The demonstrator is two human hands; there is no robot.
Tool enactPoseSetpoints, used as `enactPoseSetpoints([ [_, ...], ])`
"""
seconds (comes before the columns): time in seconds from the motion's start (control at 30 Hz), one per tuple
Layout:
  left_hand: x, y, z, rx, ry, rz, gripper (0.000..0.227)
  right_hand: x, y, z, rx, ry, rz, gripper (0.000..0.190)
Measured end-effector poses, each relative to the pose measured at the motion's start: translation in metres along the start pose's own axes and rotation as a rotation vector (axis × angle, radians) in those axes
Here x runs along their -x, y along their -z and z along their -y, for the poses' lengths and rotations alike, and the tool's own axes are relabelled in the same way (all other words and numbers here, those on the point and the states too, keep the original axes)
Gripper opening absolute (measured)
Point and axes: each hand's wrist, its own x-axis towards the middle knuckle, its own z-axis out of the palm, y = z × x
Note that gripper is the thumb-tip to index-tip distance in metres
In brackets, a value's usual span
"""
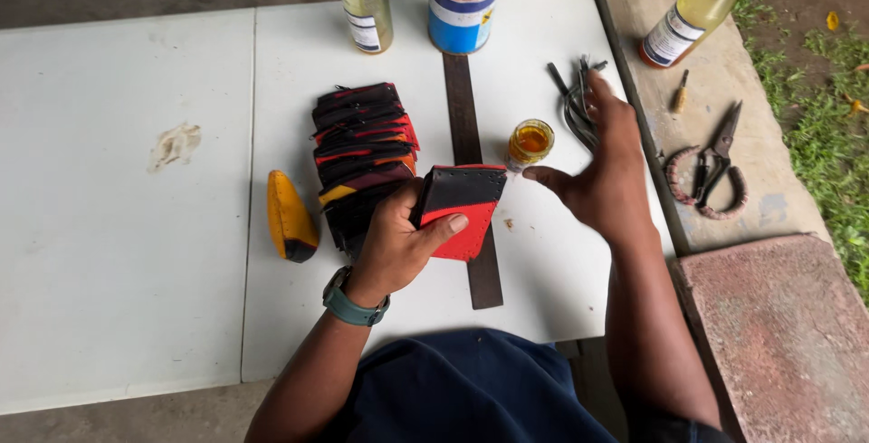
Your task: The person applies a liquid substance to the edges of leather pieces using a small wooden tool and then smooths the surface with their fingers.
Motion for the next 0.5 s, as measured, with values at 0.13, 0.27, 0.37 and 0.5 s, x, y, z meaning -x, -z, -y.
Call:
enactPoseSetpoints([
  [0.13,-0.005,-0.008,0.005,0.084,-0.014,0.075,0.034,-0.005,-0.038,-0.031,0.053,-0.144,0.170,0.114],
  [0.27,-0.006,-0.008,0.008,0.199,0.122,0.083,0.031,0.001,-0.034,-0.038,-0.005,-0.280,0.244,0.107],
  [0.37,-0.004,-0.002,0.013,0.169,0.115,0.052,0.029,0.002,-0.018,-0.036,0.162,-0.243,0.292,0.097],
  [0.5,0.001,0.003,0.017,0.128,0.101,0.070,0.023,-0.004,-0.004,-0.034,0.412,-0.078,0.373,0.063],
])
